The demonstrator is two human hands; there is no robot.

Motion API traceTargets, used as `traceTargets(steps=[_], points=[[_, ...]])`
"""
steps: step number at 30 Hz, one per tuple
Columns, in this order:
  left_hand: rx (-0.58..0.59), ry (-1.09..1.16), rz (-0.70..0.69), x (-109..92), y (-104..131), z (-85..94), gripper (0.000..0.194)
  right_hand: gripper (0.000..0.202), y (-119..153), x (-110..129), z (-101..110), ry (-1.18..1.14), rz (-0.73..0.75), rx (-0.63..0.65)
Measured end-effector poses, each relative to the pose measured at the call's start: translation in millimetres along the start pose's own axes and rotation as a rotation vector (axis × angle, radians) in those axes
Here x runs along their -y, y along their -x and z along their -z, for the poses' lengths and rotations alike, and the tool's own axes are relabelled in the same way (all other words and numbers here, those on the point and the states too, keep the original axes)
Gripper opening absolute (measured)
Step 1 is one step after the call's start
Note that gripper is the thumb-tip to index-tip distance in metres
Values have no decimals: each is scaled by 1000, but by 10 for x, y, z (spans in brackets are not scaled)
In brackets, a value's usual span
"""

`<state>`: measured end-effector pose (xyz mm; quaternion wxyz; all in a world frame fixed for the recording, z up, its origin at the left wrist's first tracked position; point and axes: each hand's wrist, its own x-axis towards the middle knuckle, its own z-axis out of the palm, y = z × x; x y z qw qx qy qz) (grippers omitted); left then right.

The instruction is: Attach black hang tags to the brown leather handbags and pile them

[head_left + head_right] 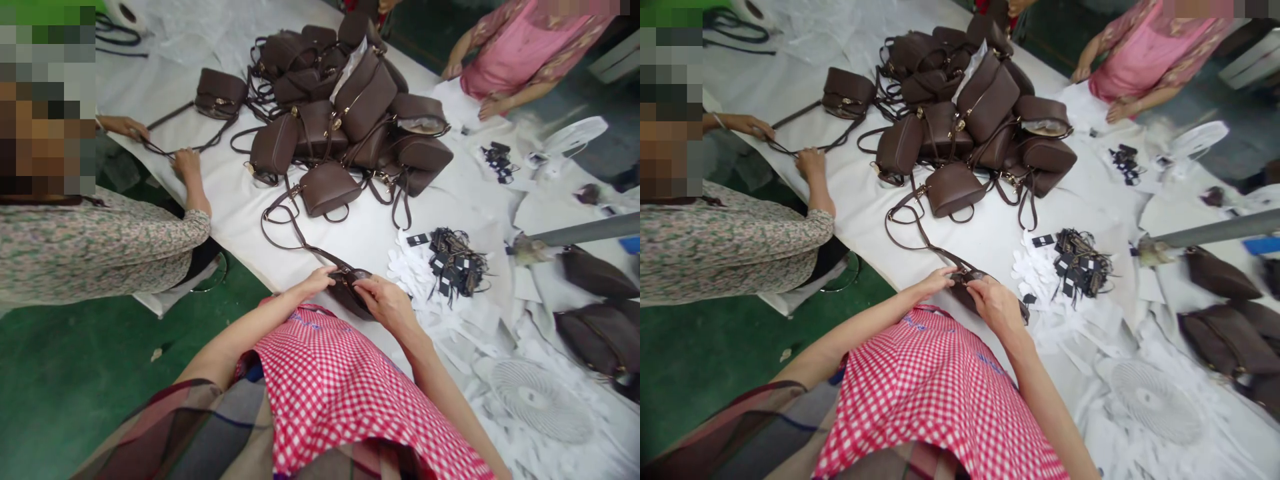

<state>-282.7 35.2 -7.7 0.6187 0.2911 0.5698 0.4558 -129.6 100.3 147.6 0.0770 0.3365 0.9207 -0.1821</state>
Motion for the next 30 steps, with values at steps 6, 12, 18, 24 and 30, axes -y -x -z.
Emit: traceTargets(steps=[6, 12, 18, 24, 30], points=[[-18, 402, -50, 62, -51, -31, 64, 28, -122, 43, 91, 239, -117, 39], [-8, 474, -62, 55, -94, -19, 60, 28, -258, 25, 104, 314, -198, 21], [-1, 482, -94, 22, -33, -12, 57, 31, -382, 24, 36, 388, -236, 57], [-55, 421, -84, -62, -10, -22, 58, 35, -485, 85, -11, 464, -205, 145], [-87, 421, -99, -106, -77, -67, 53, 36, -543, 101, -102, 487, -219, 127]])
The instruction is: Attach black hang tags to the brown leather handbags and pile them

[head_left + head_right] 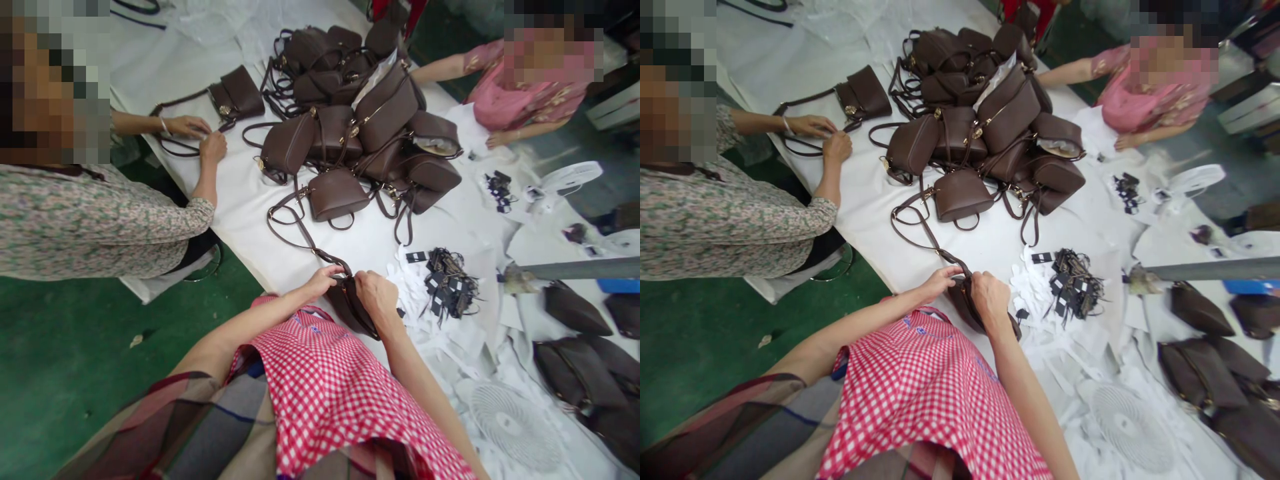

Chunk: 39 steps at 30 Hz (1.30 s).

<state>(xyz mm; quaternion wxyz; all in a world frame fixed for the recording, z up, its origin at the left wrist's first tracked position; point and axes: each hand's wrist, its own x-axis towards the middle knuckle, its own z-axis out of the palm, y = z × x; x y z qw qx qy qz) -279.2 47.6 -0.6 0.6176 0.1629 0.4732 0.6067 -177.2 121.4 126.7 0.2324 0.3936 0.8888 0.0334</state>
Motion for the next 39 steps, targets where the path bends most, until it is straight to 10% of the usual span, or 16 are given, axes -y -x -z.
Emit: traceTargets(steps=[20, 39], points=[[3, 84, 0, 27, -73, -50, 39, 35, -65, -54, -47, -38, 42, 10], [-22, -725, -242, -39, -173, -78, 9, 29, -220, -158, -104, -248, 156, 95]])
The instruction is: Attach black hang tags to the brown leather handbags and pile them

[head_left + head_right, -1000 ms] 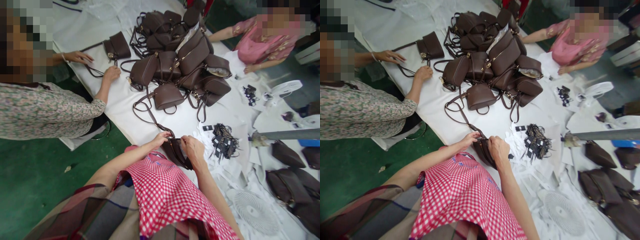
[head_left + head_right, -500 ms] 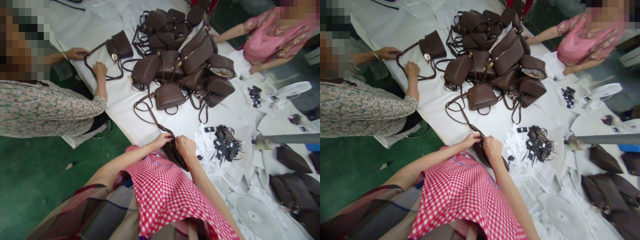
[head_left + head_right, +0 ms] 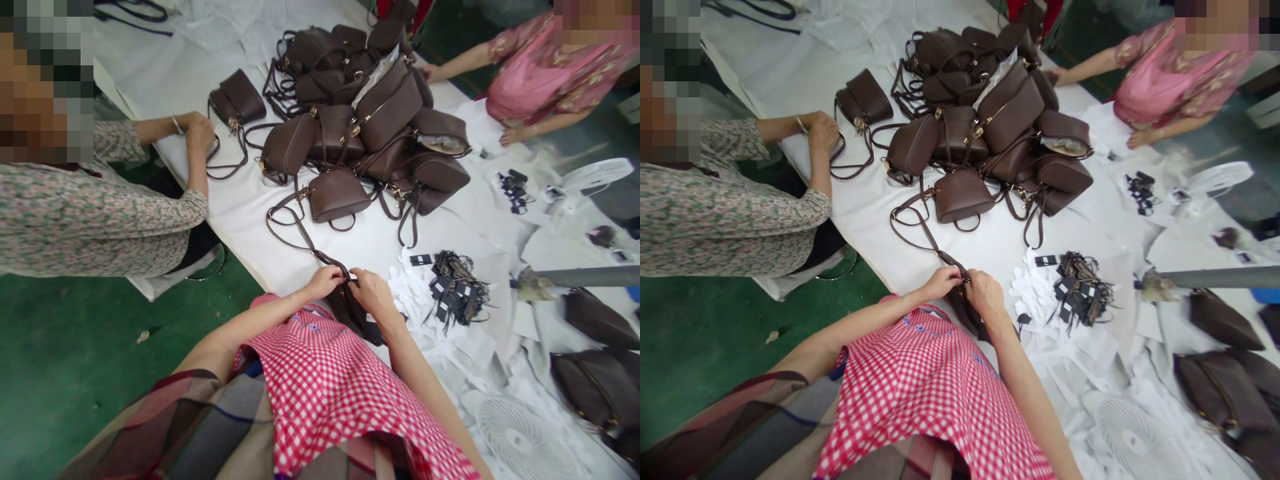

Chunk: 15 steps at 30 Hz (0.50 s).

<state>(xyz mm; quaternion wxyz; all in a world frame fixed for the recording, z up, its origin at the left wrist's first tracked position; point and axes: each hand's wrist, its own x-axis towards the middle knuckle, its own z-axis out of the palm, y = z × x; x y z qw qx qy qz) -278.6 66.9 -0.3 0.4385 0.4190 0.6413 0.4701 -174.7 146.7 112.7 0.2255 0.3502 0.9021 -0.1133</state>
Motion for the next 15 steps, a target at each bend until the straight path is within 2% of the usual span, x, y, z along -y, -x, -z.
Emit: traceTargets(steps=[5, 9, 12, 15], points=[[9, -77, 12, -82, 72, 208, 13, 30, -61, -107, -15, -144, 126, -30], [-20, -211, -21, -225, 144, 378, 16, 26, -92, -15, 11, -120, 202, 4], [-54, -212, -68, -309, 180, 411, 15, 27, -120, 97, 34, -38, 189, 5], [-103, -134, -46, -306, 187, 380, 12, 28, -159, 131, 43, 5, 199, 23]])
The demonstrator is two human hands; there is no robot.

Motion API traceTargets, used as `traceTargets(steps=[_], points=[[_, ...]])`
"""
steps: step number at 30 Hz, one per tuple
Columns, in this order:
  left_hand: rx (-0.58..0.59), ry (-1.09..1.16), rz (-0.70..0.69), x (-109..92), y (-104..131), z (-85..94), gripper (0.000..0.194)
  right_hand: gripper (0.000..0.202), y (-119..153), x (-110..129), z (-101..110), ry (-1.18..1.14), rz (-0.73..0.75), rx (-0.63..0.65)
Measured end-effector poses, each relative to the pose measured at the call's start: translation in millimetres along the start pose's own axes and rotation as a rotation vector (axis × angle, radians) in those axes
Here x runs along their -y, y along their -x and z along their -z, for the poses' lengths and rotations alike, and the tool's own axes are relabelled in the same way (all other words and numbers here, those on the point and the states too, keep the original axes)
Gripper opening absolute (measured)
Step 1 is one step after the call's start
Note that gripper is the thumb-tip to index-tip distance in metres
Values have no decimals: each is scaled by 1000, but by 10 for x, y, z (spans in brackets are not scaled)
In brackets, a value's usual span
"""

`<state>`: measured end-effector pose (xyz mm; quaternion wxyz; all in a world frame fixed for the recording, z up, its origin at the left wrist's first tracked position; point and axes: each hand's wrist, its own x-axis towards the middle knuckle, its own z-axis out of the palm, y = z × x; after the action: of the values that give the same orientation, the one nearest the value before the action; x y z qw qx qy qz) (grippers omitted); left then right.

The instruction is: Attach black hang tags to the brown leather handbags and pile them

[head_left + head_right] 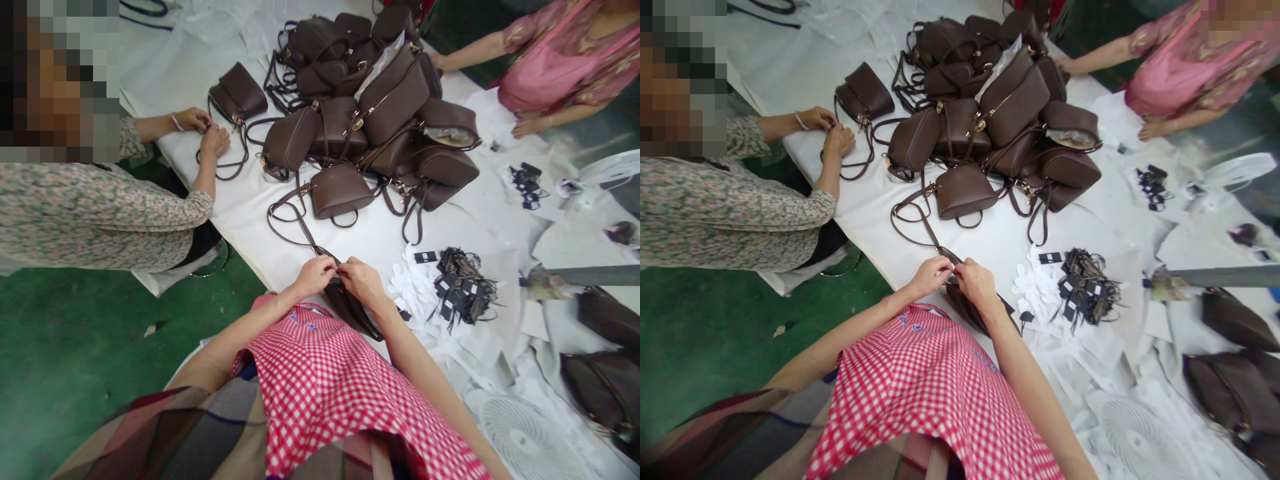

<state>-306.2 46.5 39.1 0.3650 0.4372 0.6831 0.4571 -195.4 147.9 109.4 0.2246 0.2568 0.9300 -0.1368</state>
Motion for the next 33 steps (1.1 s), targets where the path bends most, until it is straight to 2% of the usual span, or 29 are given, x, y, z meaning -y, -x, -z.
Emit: traceTargets(steps=[4, 7, 10, 15, 21, 26, 30, 33], points=[[-68, 351, 143, 105, -15, -119, 5, 28, -43, -63, -15, -22, 29, 12], [-68, 661, 260, 182, -21, -218, 8, 29, -65, -112, -45, -42, 33, -12], [-66, 797, 313, 218, -10, -291, 13, 29, -80, -148, -82, -66, 38, -29], [-95, 819, 276, 224, 0, -373, 23, 29, -91, -188, -120, -100, 36, -43], [-156, 609, 222, 231, -28, -403, 8, 29, -96, -181, -104, -127, 8, -32], [-189, 448, 167, 242, -28, -383, 7, 29, -100, -181, -110, -144, -11, -44], [-188, 547, 184, 226, -3, -364, 6, 27, -122, -198, -148, -202, -54, -116], [-122, 715, 170, 185, 12, -346, 7, 20, -141, -224, -160, -391, -76, -120]])
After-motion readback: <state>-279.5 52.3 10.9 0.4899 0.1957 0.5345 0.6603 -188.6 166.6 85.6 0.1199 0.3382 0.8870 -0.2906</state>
